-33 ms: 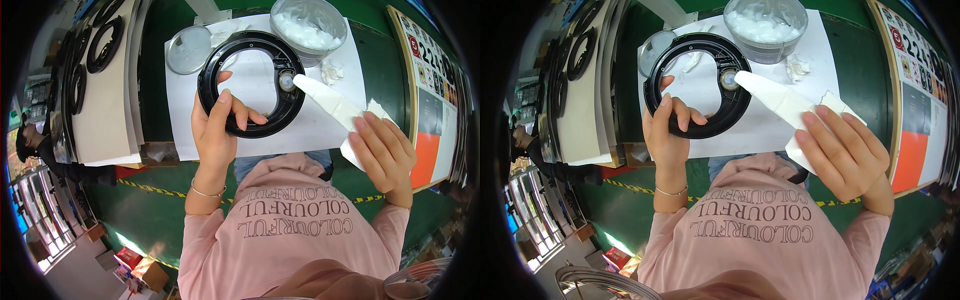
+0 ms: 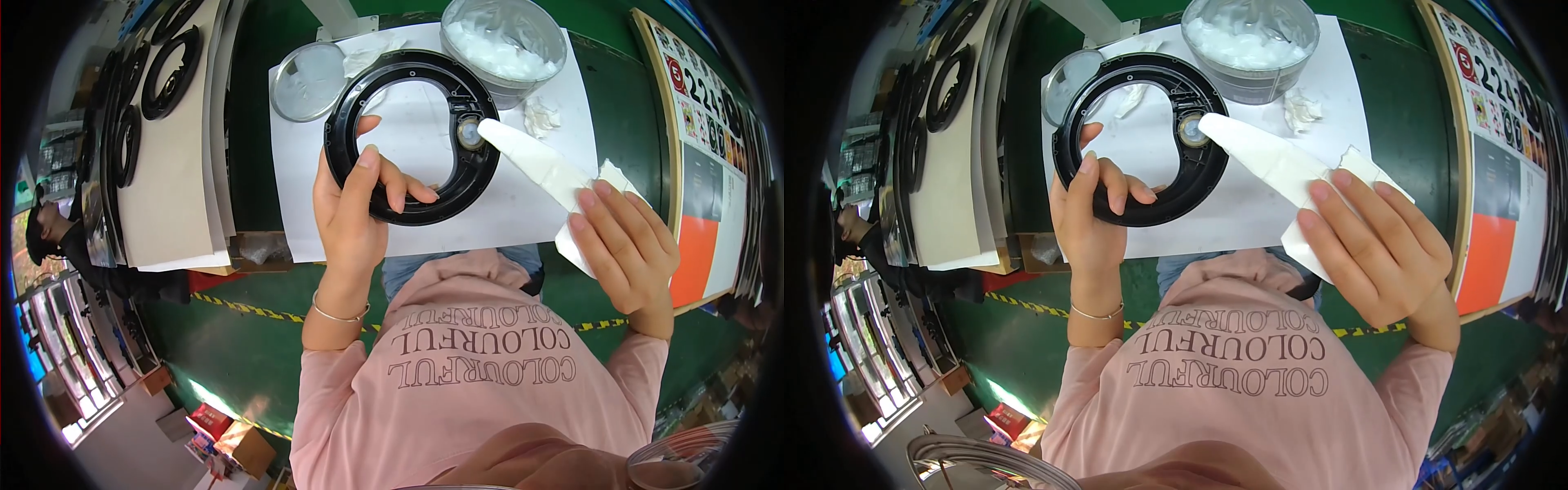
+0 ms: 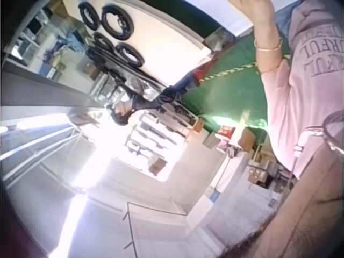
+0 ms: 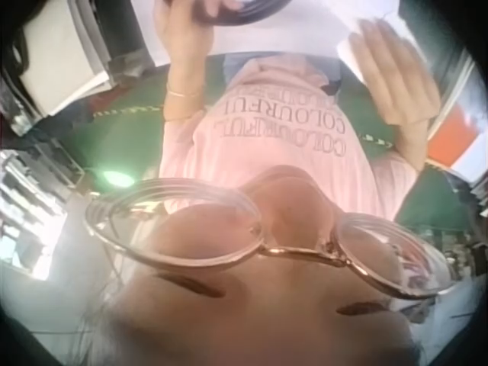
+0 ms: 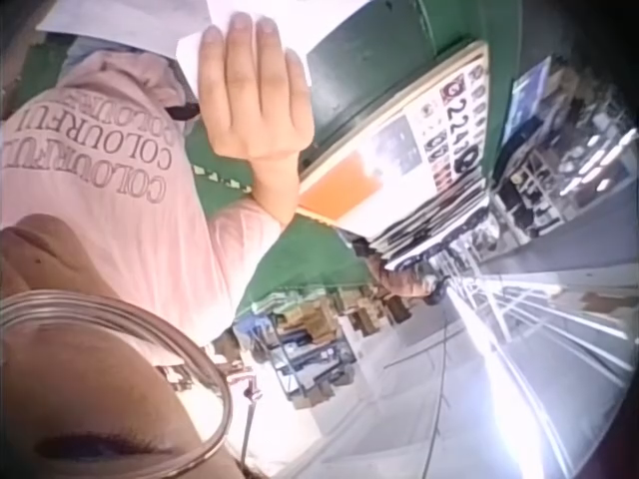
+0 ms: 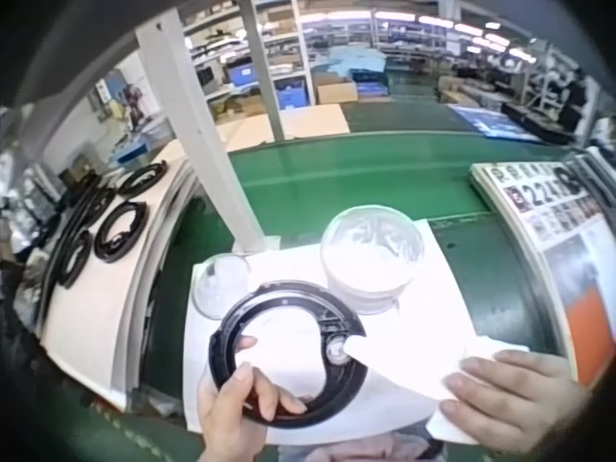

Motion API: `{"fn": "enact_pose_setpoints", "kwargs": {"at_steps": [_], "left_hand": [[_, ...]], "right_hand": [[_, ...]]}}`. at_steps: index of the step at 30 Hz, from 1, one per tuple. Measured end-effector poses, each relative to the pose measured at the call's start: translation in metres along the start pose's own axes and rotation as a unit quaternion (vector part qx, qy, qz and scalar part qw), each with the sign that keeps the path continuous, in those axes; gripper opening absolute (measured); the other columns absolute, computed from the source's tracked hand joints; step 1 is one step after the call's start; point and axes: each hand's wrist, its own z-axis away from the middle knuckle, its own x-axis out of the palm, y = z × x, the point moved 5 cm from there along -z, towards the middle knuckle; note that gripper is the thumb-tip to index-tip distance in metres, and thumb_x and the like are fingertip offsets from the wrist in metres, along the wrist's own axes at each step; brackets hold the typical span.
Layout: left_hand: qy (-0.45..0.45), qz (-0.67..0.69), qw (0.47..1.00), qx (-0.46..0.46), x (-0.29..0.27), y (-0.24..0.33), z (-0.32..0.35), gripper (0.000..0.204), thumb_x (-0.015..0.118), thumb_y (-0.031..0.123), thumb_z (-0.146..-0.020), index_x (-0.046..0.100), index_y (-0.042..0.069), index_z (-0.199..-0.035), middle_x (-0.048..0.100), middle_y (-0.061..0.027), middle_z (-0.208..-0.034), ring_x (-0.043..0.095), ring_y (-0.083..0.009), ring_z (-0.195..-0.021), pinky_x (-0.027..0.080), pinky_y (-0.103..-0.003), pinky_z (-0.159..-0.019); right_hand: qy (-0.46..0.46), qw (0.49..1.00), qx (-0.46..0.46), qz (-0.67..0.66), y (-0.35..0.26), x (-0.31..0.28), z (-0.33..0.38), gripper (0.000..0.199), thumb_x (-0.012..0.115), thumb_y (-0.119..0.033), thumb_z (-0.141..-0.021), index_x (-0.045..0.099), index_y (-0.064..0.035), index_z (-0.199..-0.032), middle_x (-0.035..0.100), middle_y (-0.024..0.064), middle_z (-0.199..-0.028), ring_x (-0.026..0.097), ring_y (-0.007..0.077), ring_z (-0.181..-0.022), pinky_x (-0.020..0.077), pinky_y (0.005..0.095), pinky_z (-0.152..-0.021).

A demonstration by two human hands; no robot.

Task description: Applying a white cleaning or coating substance to circular black plastic rings using a spatula and cloth in a factory setting.

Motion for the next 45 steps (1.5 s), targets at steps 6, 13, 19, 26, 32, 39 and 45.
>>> {"fn": "enact_pose_setpoints", "kwargs": {"at_steps": [6, 13, 19, 26, 32, 39, 45], "left_hand": [[0.002, -0.003, 1.0, 0.004, 0.005, 0.0, 0.008, 0.029, 0.035, 0.011, -0.088, 0.038, 0.0, -0.115, 0.043, -0.0058, -0.051, 0.057, -0.023, -0.052, 0.049, -0.035, -0.06], [0.001, -0.011, 1.0, -0.006, 0.002, 0.0, 0.003, 0.03, 0.035, 0.012, -0.088, 0.038, 0.0, -0.115, 0.043, -0.0056, -0.051, 0.057, -0.0229, -0.053, 0.049, -0.034, -0.06], [0.001, -0.007, 1.0, -0.001, 0.012, 0.008, -0.007, 0.03, 0.037, 0.012, -0.088, 0.038, -0.001, -0.115, 0.042, -0.0054, -0.051, 0.056, -0.0228, -0.051, 0.048, -0.034, -0.06], [0.024, -0.052, 0.998, -0.008, 0.029, -0.02, 0.007, 0.033, 0.04, 0.013, -0.088, 0.04, -0.002, -0.117, 0.035, 0.0, -0.056, 0.036, -0.0096, -0.051, 0.04, -0.026, -0.055], [-0.061, -0.06, 0.995, -0.043, 0.083, -0.023, 0.024, 0.034, 0.037, 0.019, -0.091, 0.039, 0.002, -0.12, 0.035, -0.0014, -0.057, 0.04, -0.0127, -0.056, 0.04, -0.025, -0.061], [-0.226, -0.018, 0.969, -0.098, 0.131, -0.056, 0.003, 0.036, 0.037, 0.02, -0.09, 0.038, 0.002, -0.121, 0.04, -0.0033, -0.059, 0.048, -0.0168, -0.06, 0.042, -0.028, -0.063], [-0.287, 0.01, 0.94, -0.183, 0.213, -0.095, -0.003, 0.033, 0.037, 0.017, -0.09, 0.038, 0.002, -0.119, 0.045, -0.0061, -0.064, 0.051, -0.0213, -0.064, 0.044, -0.033, -0.067]], "right_hand": [[0.007, 1.0, -0.008, -0.026, -0.006, 0.001, 0.008, 0.014, 0.058, -0.013, -0.076, 0.061, -0.0082, -0.089, 0.063, 0.0057, -0.092, 0.061, 0.0177, -0.086, 0.0454, 0.0263, -0.075], [0.017, 0.999, 0.004, -0.028, -0.003, 0.004, 0.003, 0.013, 0.058, -0.012, -0.075, 0.061, -0.0083, -0.088, 0.063, 0.0057, -0.092, 0.061, 0.0179, -0.085, 0.0458, 0.0272, -0.075], [0.026, 1.0, 0.006, -0.011, 0.014, -0.001, 0.011, 0.016, 0.059, -0.009, -0.072, 0.061, -0.0073, -0.088, 0.063, 0.0067, -0.091, 0.061, 0.0195, -0.085, 0.0474, 0.0278, -0.072], [0.371, 0.841, 0.34, -0.199, 0.119, 0.05, 0.066, 0.016, 0.058, -0.007, -0.076, 0.063, -0.0044, -0.091, 0.063, 0.0102, -0.091, 0.061, 0.0228, -0.079, 0.049, 0.0311, -0.07], [0.452, 0.832, 0.292, -0.136, 0.166, 0.077, 0.059, 0.025, 0.059, -0.001, -0.069, 0.063, -0.0102, -0.091, 0.063, 0.0041, -0.088, 0.061, 0.0204, -0.076, 0.0495, 0.0285, -0.063], [0.429, 0.856, 0.273, -0.096, 0.195, 0.129, 0.063, 0.031, 0.057, 0.002, -0.065, 0.061, -0.0103, -0.093, 0.063, 0.0036, -0.091, 0.061, 0.0199, -0.081, 0.0505, 0.0294, -0.066], [0.453, 0.836, 0.268, -0.153, 0.194, 0.131, 0.071, 0.029, 0.057, 0.002, -0.066, 0.06, -0.0081, -0.094, 0.062, 0.0066, -0.092, 0.061, 0.0228, -0.081, 0.0506, 0.0311, -0.067]]}}
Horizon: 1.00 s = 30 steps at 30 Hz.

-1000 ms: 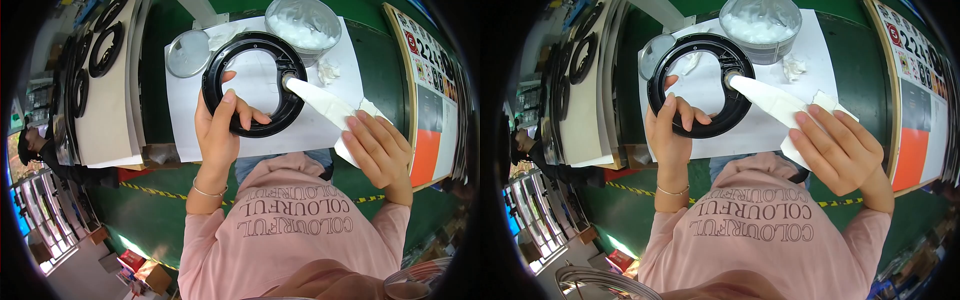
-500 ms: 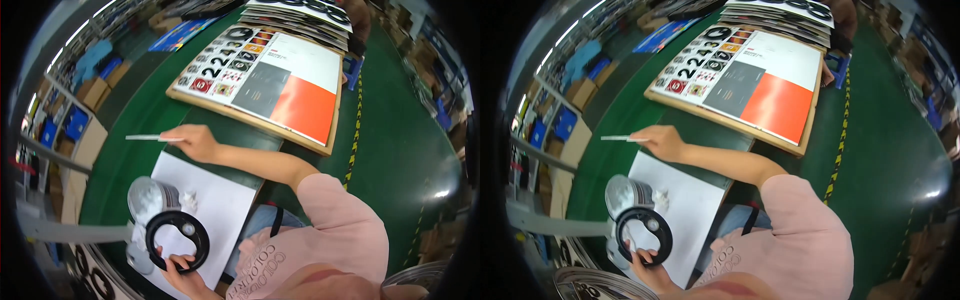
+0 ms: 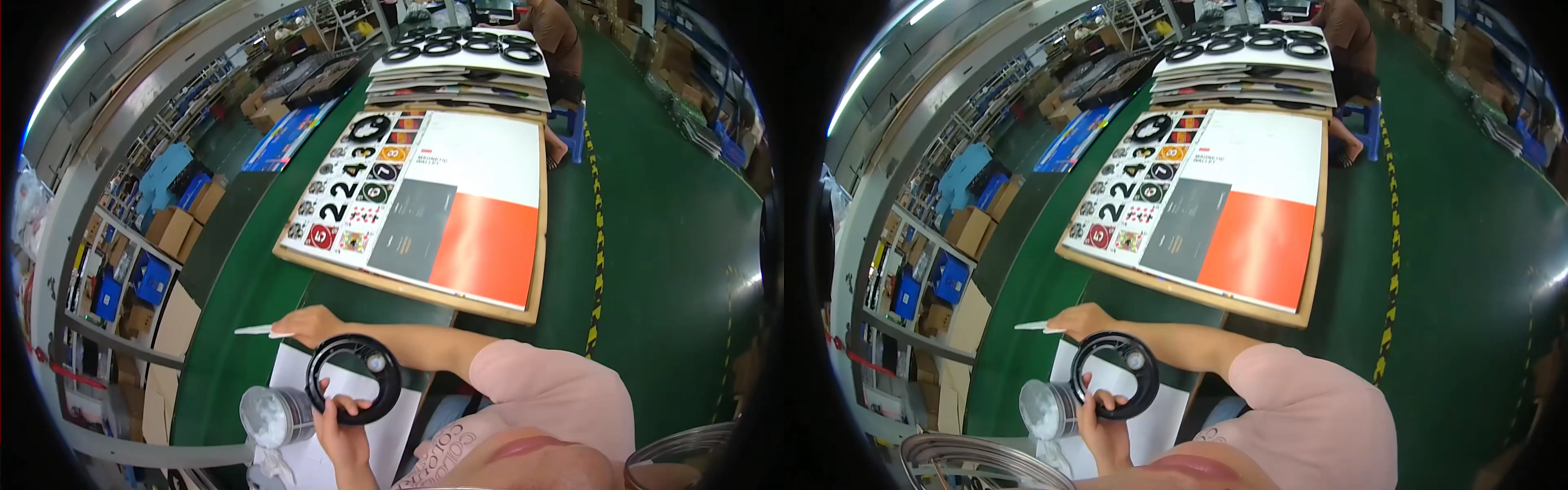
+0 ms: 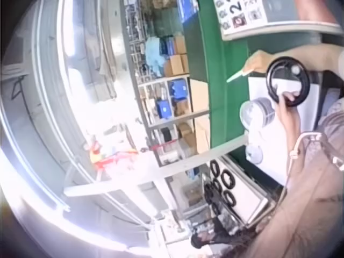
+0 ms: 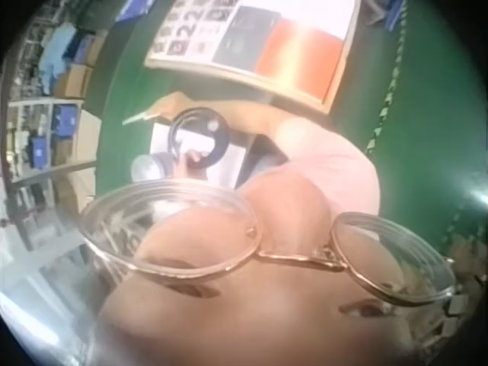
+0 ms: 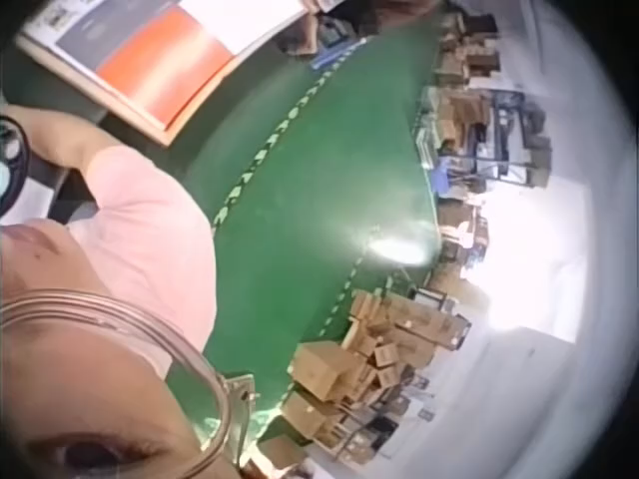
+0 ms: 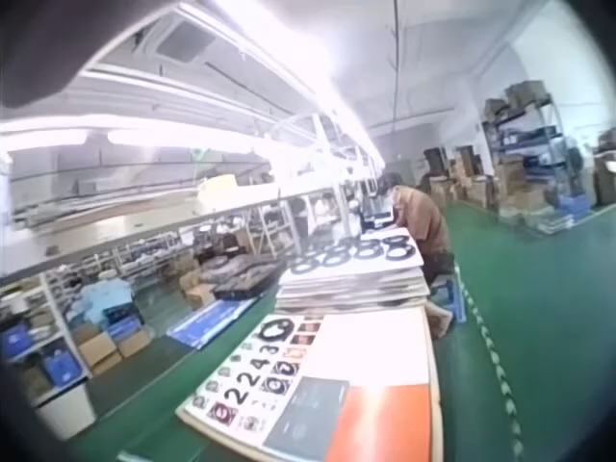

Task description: Applying a white cleaning or coating substance to circular black plastic rings using a spatula and cloth in a factory setting.

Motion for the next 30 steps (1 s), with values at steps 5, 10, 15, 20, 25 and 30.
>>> {"fn": "enact_pose_setpoints", "kwargs": {"at_steps": [5, 10, 15, 20, 25, 30], "left_hand": [[-0.059, 0.056, 0.995, -0.064, 0.054, -0.031, -0.057, 0.033, 0.042, 0.012, -0.087, 0.037, 0.007, -0.12, 0.048, -0.0067, -0.076, 0.054, -0.0244, -0.075, 0.044, -0.04, -0.077], [-0.109, 0.039, 0.986, -0.12, 0.125, -0.097, -0.134, 0.03, 0.043, 0.009, -0.087, 0.035, 0.011, -0.116, 0.052, -0.0063, -0.08, 0.057, -0.025, -0.087, 0.047, -0.04, -0.075], [-0.131, 0.036, 0.981, -0.14, 0.153, -0.127, -0.178, 0.025, 0.043, 0.009, -0.087, 0.036, 0.011, -0.11, 0.051, -0.0063, -0.087, 0.056, -0.0221, -0.088, 0.047, -0.04, -0.074], [-0.118, -0.134, 0.984, -0.027, 0.145, -0.143, -0.206, 0.043, 0.054, 0.012, -0.082, 0.031, 0.003, -0.118, 0.048, -0.0092, -0.105, 0.048, -0.0167, -0.098, 0.042, -0.031, -0.082], [-0.142, -0.264, 0.943, 0.141, 0.154, -0.135, -0.19, 0.068, 0.056, 0.008, -0.08, 0.013, -0.002, -0.131, 0.043, -0.0132, -0.114, 0.042, -0.0178, -0.103, 0.035, -0.028, -0.088], [-0.111, -0.454, 0.854, 0.228, 0.157, -0.115, -0.175, 0.083, 0.065, 0.014, -0.071, 0.01, -0.002, -0.132, 0.03, -0.0227, -0.126, 0.031, -0.0331, -0.116, 0.024, -0.038, -0.097]], "right_hand": [[0.005, 0.999, 0.017, -0.046, -0.009, 0.0, -0.005, 0.029, 0.056, 0.001, -0.069, 0.06, -0.0071, -0.097, 0.062, 0.0069, -0.091, 0.061, 0.0233, -0.081, 0.0503, 0.0311, -0.067], [0.024, 0.999, 0.034, -0.021, 0.008, -0.024, -0.008, 0.028, 0.055, 0.0, -0.07, 0.06, -0.0075, -0.097, 0.062, 0.0064, -0.091, 0.06, 0.0229, -0.081, 0.0499, 0.0306, -0.068], [0.011, 0.999, 0.042, -0.016, 0.019, -0.024, -0.006, 0.027, 0.055, 0.0, -0.071, 0.06, -0.0073, -0.097, 0.062, 0.0067, -0.091, 0.06, 0.023, -0.081, 0.0498, 0.0308, -0.068], [0.005, 0.999, 0.041, -0.012, 0.02, -0.026, -0.016, 0.027, 0.055, -0.001, -0.071, 0.06, -0.0072, -0.097, 0.062, 0.007, -0.091, 0.06, 0.0231, -0.082, 0.0496, 0.0311, -0.068], [0.008, 0.999, 0.039, -0.011, 0.02, -0.024, -0.026, 0.026, 0.055, -0.001, -0.072, 0.06, -0.007, -0.097, 0.062, 0.0073, -0.092, 0.06, 0.0233, -0.082, 0.0495, 0.0313, -0.069], [-0.004, 0.999, 0.044, -0.01, 0.021, -0.024, -0.025, 0.026, 0.054, -0.002, -0.072, 0.059, -0.0068, -0.097, 0.061, 0.0076, -0.092, 0.06, 0.0234, -0.082, 0.0493, 0.0315, -0.069]]}}
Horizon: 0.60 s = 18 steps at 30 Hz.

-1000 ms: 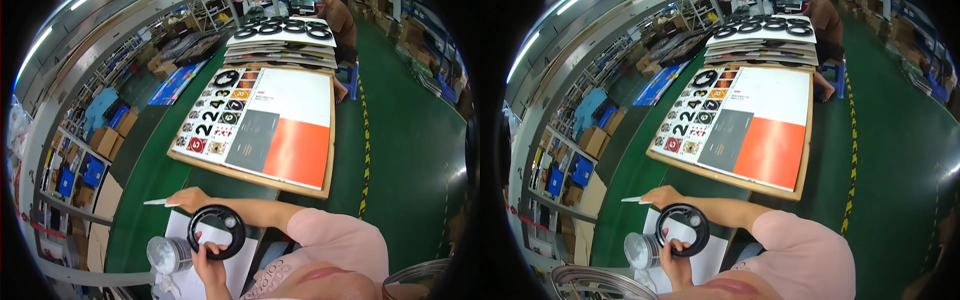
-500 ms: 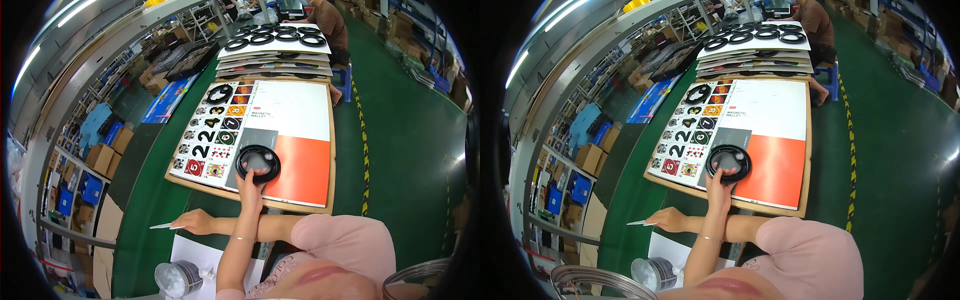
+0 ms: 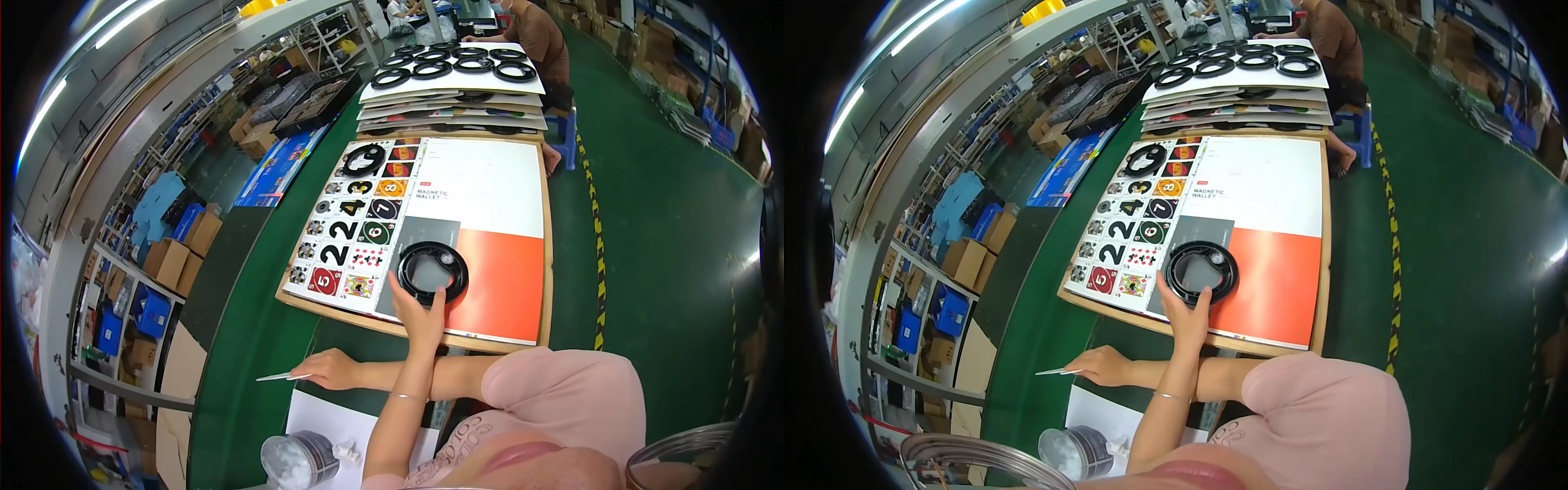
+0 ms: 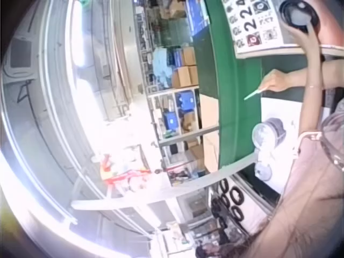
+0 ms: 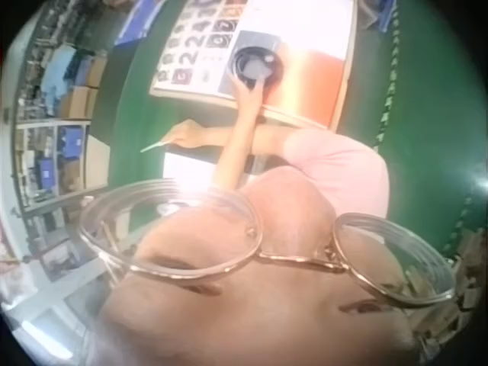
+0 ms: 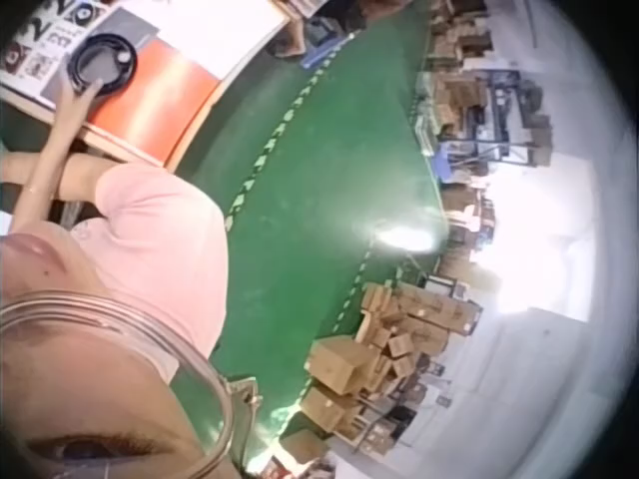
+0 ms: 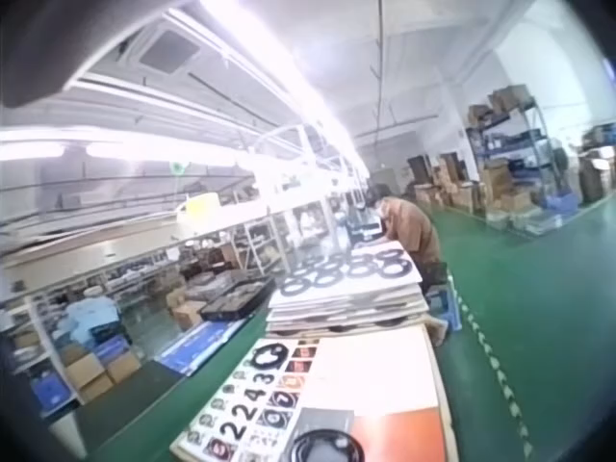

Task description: Applying a white cleaning or coating substance to circular black plastic rings using a spatula and cloth in a factory setting.

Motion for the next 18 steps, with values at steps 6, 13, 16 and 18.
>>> {"fn": "enact_pose_setpoints", "kwargs": {"at_steps": [6, 13, 16, 18], "left_hand": [[-0.01, -0.071, 0.997, 0.031, -0.007, 0.004, 0.006, 0.088, 0.068, 0.019, -0.064, 0.016, 0.006, -0.134, 0.022, -0.0263, -0.131, 0.018, -0.0379, -0.123, 0.014, -0.048, -0.098], [-0.028, -0.215, 0.968, 0.125, -0.01, 0.035, 0.017, 0.052, 0.065, 0.026, -0.065, 0.049, 0.009, -0.112, 0.032, -0.0164, -0.125, 0.023, -0.035, -0.119, 0.01, -0.052, -0.097], [-0.063, -0.261, 0.95, 0.159, -0.006, 0.044, 0.022, 0.038, 0.063, 0.027, -0.067, 0.056, 0.009, -0.1, 0.044, -0.0114, -0.113, 0.029, -0.0327, -0.116, 0.009, -0.057, -0.095], [-0.062, -0.273, 0.945, 0.17, -0.007, 0.041, 0.022, 0.034, 0.062, 0.026, -0.068, 0.058, 0.009, -0.097, 0.047, -0.0088, -0.107, 0.033, -0.031, -0.114, 0.009, -0.058, -0.095]], "right_hand": [[-0.006, 1.0, -0.005, -0.003, -0.007, 0.005, -0.007, 0.025, 0.054, -0.002, -0.073, 0.059, -0.0066, -0.097, 0.061, 0.008, -0.092, 0.06, 0.0236, -0.083, 0.0492, 0.0318, -0.069], [-0.013, 1.0, 0.002, 0.004, -0.008, -0.002, -0.004, 0.025, 0.054, -0.003, -0.074, 0.059, -0.0064, -0.097, 0.061, 0.0084, -0.092, 0.059, 0.0237, -0.083, 0.0489, 0.0321, -0.07], [-0.017, 1.0, 0.007, 0.003, -0.008, 0.001, -0.001, 0.024, 0.053, -0.004, -0.074, 0.059, -0.0063, -0.098, 0.061, 0.0086, -0.092, 0.059, 0.0238, -0.083, 0.0488, 0.0322, -0.07], [-0.021, 1.0, 0.011, 0.0, -0.008, 0.005, 0.003, 0.024, 0.053, -0.004, -0.074, 0.059, -0.0062, -0.098, 0.061, 0.0087, -0.093, 0.059, 0.0239, -0.084, 0.0488, 0.0323, -0.07]]}}
